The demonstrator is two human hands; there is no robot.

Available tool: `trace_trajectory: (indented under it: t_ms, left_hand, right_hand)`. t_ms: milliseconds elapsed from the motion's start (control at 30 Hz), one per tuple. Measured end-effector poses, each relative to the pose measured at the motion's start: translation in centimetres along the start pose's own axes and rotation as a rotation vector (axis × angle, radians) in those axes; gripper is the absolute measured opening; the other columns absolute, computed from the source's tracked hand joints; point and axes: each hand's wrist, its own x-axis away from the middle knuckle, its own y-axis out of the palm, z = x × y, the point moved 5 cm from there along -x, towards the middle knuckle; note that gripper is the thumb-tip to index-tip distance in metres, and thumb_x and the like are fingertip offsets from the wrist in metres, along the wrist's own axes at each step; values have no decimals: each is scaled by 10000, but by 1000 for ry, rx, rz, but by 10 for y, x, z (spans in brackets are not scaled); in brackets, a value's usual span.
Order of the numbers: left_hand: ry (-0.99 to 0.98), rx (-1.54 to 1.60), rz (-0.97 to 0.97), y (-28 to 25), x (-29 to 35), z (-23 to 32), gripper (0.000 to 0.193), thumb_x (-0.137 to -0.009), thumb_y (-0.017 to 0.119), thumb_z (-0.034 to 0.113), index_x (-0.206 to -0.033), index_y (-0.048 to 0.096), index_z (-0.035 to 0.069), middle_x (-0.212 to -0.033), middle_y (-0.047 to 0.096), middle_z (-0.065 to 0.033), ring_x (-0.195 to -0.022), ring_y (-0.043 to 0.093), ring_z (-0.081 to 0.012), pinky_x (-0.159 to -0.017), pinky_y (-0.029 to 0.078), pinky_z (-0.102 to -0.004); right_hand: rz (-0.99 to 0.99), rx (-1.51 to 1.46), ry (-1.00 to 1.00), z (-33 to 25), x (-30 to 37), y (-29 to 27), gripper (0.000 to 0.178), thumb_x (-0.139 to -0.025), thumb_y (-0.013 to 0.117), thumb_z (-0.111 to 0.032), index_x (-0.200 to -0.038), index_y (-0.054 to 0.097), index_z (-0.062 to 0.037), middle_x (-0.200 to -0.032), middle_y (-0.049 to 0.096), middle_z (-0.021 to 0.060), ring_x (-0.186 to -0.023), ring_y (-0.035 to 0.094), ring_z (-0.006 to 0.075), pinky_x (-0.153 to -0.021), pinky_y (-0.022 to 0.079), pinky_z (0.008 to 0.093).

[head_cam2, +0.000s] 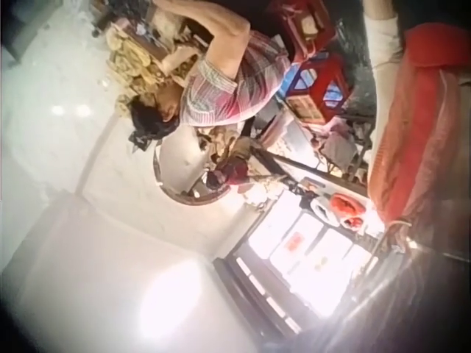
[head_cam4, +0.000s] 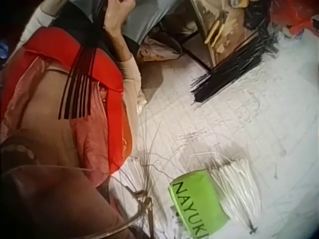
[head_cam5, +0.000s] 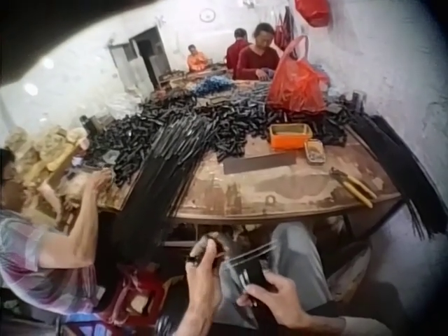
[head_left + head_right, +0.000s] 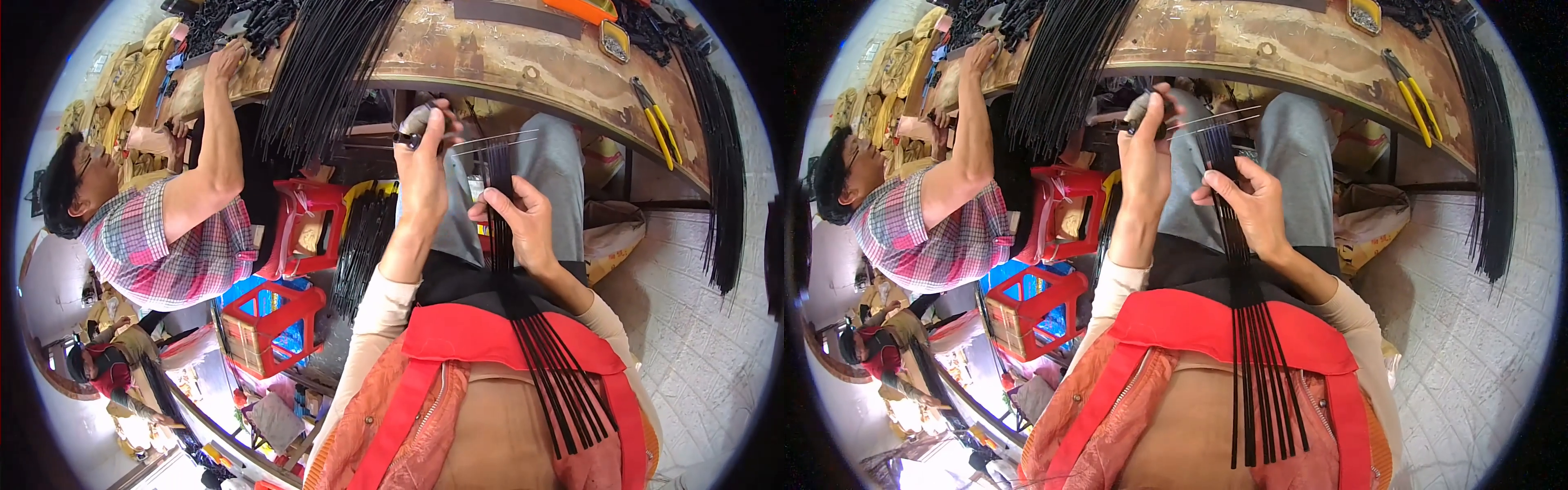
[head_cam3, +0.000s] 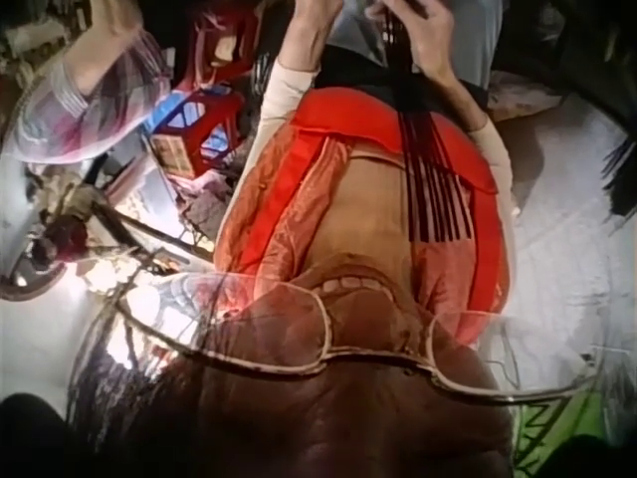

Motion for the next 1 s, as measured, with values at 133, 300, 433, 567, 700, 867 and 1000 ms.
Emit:
trace_trajectory:
  t_ms: [133, 300, 433, 567, 700, 867, 1000]
  left_hand:
    - [-306, 121, -47, -11, 17, -4, 204, -931, 626, 142, -1082, 618, 6, -987, 661, -100, -875, 672, -182, -752, 570, -272]
    - [-290, 173, -185, -3, 21, 3, 201, -912, 652, 145, -1071, 626, 25, -1021, 672, -123, -924, 681, -201, -772, 586, -274]
    - [-330, 154, -169, 1, 21, 2, 201, -905, 661, 147, -1065, 632, 28, -1022, 673, -108, -927, 677, -191, -776, 583, -276]
    - [-340, 150, -142, -1, 22, -2, 226, -902, 663, 156, -1087, 634, 29, -1022, 669, -83, -935, 670, -192, -793, 585, -274]
    - [-319, 158, -156, -3, 23, -4, 238, -907, 656, 161, -1102, 637, 25, -1020, 669, -75, -938, 670, -192, -779, 592, -268]
    - [-333, 128, -148, -2, 23, -4, 242, -908, 657, 159, -1108, 637, 24, -1020, 672, -78, -934, 670, -180, -763, 592, -263]
    - [-326, 119, -146, 0, 24, -4, 256, -914, 651, 161, -1124, 632, 16, -1041, 668, -91, -938, 667, -173, -778, 590, -271]
  right_hand:
    - [27, -30, 11, -1, 1, -4, 173, -926, 636, -146, -979, 601, 15, -823, 669, 106, -743, 667, 148, -676, 542, 261]
    - [1, -21, 7, -2, 4, 0, 171, -927, 630, -130, -995, 605, 25, -851, 669, 104, -742, 667, 155, -687, 545, 272]
    - [-1, -15, -10, -4, 4, -1, 171, -928, 622, -112, -1016, 606, 33, -876, 669, 102, -742, 666, 158, -693, 547, 280]
    - [-14, -16, -5, -4, 3, -2, 172, -927, 620, -111, -1018, 606, 34, -874, 670, 102, -738, 666, 158, -692, 547, 280]
    - [-16, -9, 2, -4, 4, -2, 174, -927, 621, -114, -1019, 605, 33, -860, 669, 99, -739, 666, 158, -687, 548, 282]
    - [-13, -18, -8, -4, 3, -2, 173, -929, 617, -111, -1024, 598, 32, -854, 665, 96, -742, 667, 160, -686, 555, 288]
    - [-16, -11, -9, -3, 3, -3, 163, -933, 610, -109, -1017, 593, 30, -862, 663, 96, -744, 668, 161, -688, 559, 291]
